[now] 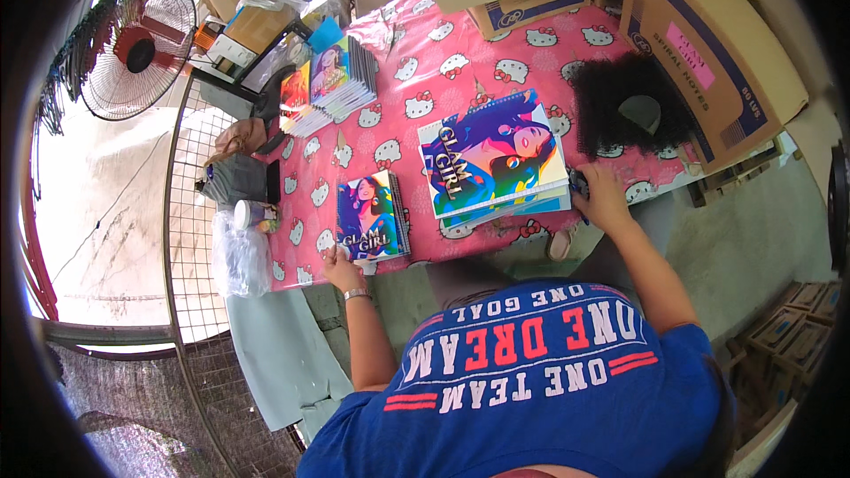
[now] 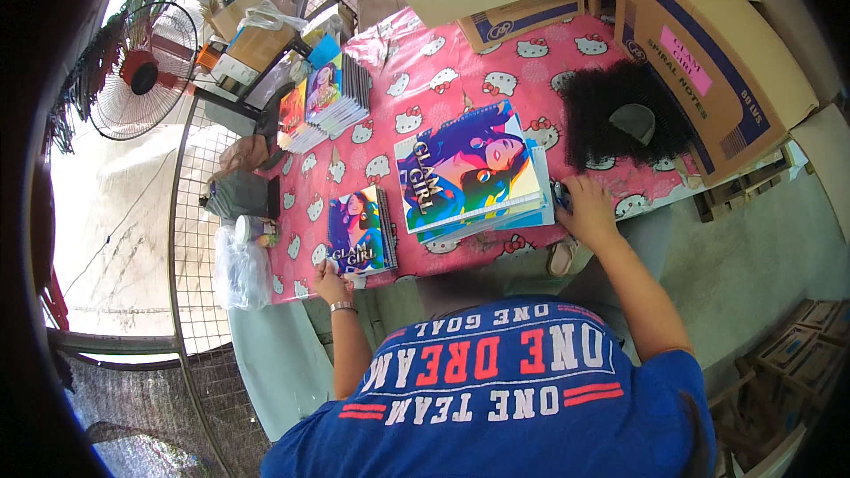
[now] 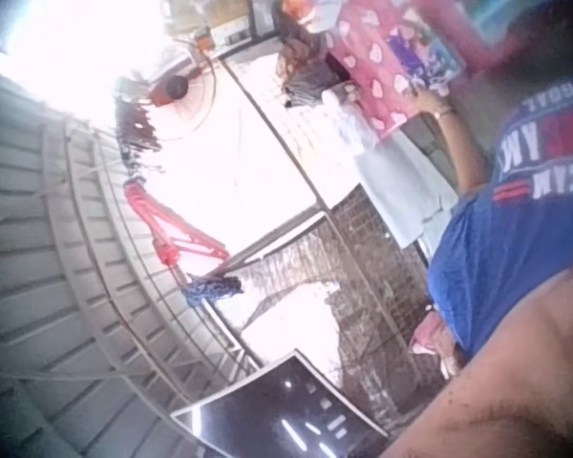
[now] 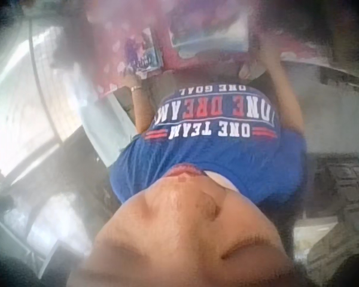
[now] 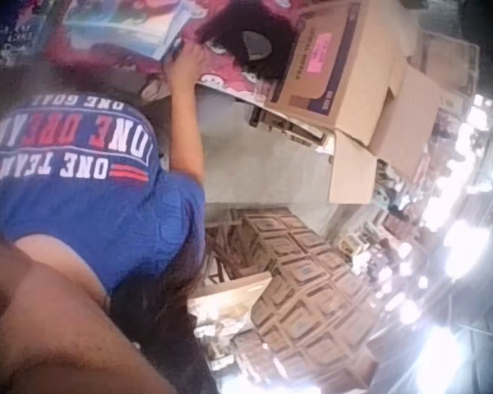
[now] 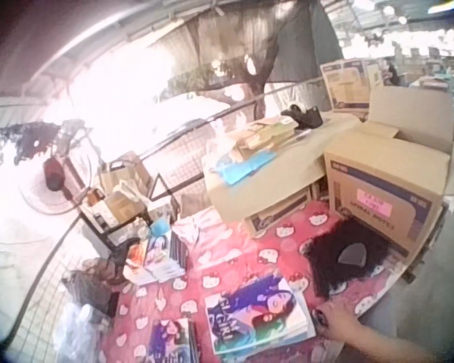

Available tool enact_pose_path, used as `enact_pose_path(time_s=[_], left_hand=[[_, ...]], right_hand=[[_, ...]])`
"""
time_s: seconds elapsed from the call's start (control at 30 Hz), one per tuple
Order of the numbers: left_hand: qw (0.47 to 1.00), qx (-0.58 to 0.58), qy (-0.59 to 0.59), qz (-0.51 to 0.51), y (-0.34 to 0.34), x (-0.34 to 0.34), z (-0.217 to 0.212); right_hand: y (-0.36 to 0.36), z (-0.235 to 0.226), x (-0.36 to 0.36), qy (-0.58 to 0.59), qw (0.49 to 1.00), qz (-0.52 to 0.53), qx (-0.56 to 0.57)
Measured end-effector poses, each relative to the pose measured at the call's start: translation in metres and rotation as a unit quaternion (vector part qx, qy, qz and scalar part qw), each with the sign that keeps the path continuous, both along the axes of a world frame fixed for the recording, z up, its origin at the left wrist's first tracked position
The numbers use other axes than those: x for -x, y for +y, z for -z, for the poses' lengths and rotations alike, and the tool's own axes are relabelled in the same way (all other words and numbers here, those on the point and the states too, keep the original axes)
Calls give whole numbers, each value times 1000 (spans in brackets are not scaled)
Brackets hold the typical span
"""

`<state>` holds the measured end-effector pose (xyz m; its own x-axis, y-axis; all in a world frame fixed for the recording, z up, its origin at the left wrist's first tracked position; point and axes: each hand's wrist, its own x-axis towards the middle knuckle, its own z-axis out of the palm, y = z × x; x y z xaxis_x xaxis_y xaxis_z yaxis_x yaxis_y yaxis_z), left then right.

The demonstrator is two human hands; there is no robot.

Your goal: The person is assembling notebooks by hand by inserting a spiral binding through the holes of a stack of covers and paper, then using a sponge to apply a liquid to the edges.

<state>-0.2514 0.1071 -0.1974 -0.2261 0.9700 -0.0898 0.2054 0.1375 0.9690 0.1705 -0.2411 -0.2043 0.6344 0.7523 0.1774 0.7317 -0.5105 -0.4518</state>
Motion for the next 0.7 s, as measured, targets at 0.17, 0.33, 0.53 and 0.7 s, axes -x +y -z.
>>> enact_pose_path(time_s=[0.17, 0.33, 0.53, 0.7], left_hand=[[990, -76, 121, -2, 5, 4, 24], [956, -120, 258, -72, -7, 7, 51], [967, -111, 209, -89, -15, -6, 45], [984, -96, 124, -81, -9, -5, 47]], right_hand=[[25, -47, -66, 164, 964, 16, 207], [21, -31, -47, 110, 944, -91, 298], [2, -5, -53, 114, 950, -62, 284], [29, -15, -94, 87, 989, 11, 118]])
